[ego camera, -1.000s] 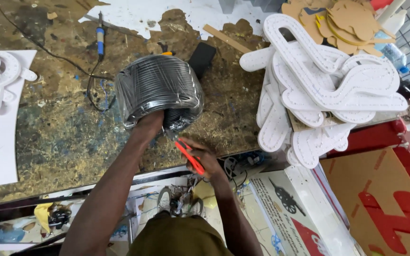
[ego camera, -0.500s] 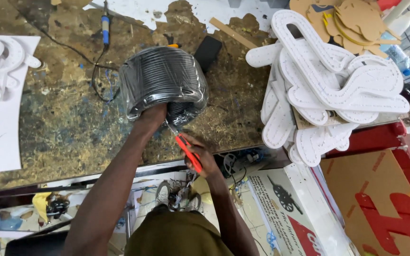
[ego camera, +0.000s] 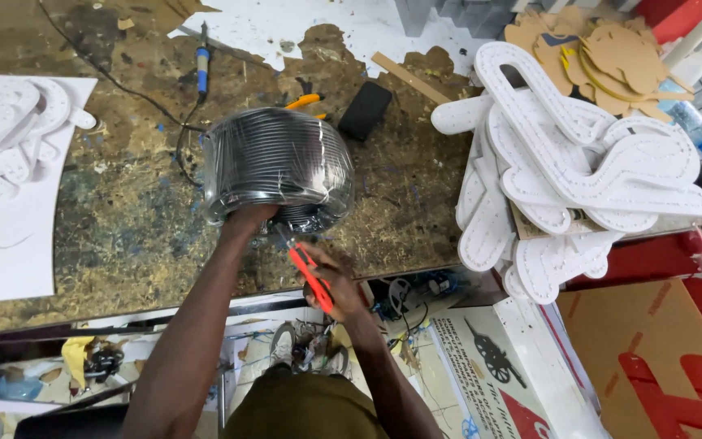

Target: Cutting segments of black wire from a large spool using wire cutters on a workbench.

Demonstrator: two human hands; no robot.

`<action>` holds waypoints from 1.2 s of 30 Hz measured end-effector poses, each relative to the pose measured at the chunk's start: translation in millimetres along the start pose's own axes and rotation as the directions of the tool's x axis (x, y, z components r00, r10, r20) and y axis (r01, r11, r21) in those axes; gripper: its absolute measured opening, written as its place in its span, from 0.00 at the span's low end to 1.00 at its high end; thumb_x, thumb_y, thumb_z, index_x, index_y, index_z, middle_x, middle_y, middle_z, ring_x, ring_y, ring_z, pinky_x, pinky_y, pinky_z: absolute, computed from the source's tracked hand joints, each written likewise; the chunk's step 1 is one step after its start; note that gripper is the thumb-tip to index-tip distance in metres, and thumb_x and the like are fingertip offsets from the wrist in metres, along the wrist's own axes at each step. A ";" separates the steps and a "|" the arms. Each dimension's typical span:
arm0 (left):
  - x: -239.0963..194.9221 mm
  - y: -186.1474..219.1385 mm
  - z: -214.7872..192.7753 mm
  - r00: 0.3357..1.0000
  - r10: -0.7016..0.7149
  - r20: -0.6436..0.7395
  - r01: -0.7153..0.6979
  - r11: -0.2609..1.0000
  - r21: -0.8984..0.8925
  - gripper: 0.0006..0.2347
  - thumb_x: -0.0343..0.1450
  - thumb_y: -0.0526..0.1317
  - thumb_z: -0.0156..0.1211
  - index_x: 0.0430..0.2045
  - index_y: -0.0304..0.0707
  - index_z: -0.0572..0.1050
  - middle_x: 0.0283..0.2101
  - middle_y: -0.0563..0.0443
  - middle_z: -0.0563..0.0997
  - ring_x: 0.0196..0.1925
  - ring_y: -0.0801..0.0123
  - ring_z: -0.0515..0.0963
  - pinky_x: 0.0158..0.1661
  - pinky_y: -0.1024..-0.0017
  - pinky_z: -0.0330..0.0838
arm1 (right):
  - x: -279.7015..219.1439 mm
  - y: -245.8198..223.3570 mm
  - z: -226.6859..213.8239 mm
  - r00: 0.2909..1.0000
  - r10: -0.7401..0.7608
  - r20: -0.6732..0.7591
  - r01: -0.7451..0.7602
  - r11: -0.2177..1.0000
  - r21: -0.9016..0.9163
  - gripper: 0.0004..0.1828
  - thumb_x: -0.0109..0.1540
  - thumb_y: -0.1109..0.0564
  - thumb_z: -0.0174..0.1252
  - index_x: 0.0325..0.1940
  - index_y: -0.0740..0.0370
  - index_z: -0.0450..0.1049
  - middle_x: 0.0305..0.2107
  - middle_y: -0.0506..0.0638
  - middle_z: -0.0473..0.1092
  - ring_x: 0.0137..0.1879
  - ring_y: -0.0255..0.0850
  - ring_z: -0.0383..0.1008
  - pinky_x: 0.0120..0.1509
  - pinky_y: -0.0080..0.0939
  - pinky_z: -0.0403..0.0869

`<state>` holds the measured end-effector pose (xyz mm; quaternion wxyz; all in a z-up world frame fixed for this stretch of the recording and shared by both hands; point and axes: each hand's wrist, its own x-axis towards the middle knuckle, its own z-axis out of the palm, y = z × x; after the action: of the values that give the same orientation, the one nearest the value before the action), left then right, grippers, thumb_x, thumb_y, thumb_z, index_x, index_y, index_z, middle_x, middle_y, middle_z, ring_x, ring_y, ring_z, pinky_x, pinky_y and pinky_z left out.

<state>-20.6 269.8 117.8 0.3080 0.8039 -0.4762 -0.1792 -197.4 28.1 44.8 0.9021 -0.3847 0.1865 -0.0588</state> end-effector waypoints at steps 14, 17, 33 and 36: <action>140.1 41.9 34.9 0.997 0.031 -0.076 -0.039 0.994 -0.101 0.07 0.77 0.33 0.63 0.44 0.25 0.81 0.36 0.29 0.84 0.45 0.28 0.86 0.43 0.42 0.79 | 63.4 12.4 -1.5 0.632 -0.645 -0.429 0.514 0.764 -0.391 0.55 0.62 0.68 0.77 0.86 0.59 0.52 0.50 0.52 0.70 0.42 0.38 0.76 0.45 0.35 0.82; 139.1 39.9 28.6 0.996 0.043 -0.082 -0.052 0.992 -0.115 0.07 0.77 0.33 0.62 0.43 0.25 0.81 0.35 0.29 0.84 0.44 0.28 0.87 0.43 0.43 0.79 | 92.3 14.4 3.5 0.541 -0.692 -0.477 0.524 0.721 -0.453 0.52 0.55 0.71 0.81 0.78 0.62 0.60 0.53 0.58 0.75 0.48 0.42 0.78 0.51 0.40 0.82; 189.1 24.7 31.9 0.998 -0.003 -0.061 -0.008 0.984 -0.178 0.09 0.77 0.28 0.56 0.48 0.23 0.79 0.68 0.22 0.75 0.53 0.18 0.82 0.44 0.31 0.83 | 132.6 -207.0 123.9 0.761 -0.569 0.311 0.128 -0.338 -0.932 0.48 0.57 0.32 0.73 0.79 0.43 0.69 0.51 0.61 0.80 0.59 0.65 0.84 0.59 0.70 0.81; 224.2 3.4 53.0 0.998 -0.019 0.053 0.011 0.988 0.152 0.20 0.71 0.32 0.68 0.60 0.35 0.80 0.67 0.33 0.78 0.60 0.32 0.85 0.46 0.37 0.86 | 172.6 -206.2 56.7 0.822 -0.552 0.142 0.030 -0.207 -0.978 0.45 0.57 0.34 0.78 0.77 0.44 0.76 0.59 0.60 0.77 0.65 0.66 0.82 0.65 0.68 0.81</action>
<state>54.4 54.9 81.7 0.2314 0.8234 -0.4907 -0.1665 -8.7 -120.5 178.2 0.2140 -0.9333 0.2229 -0.1829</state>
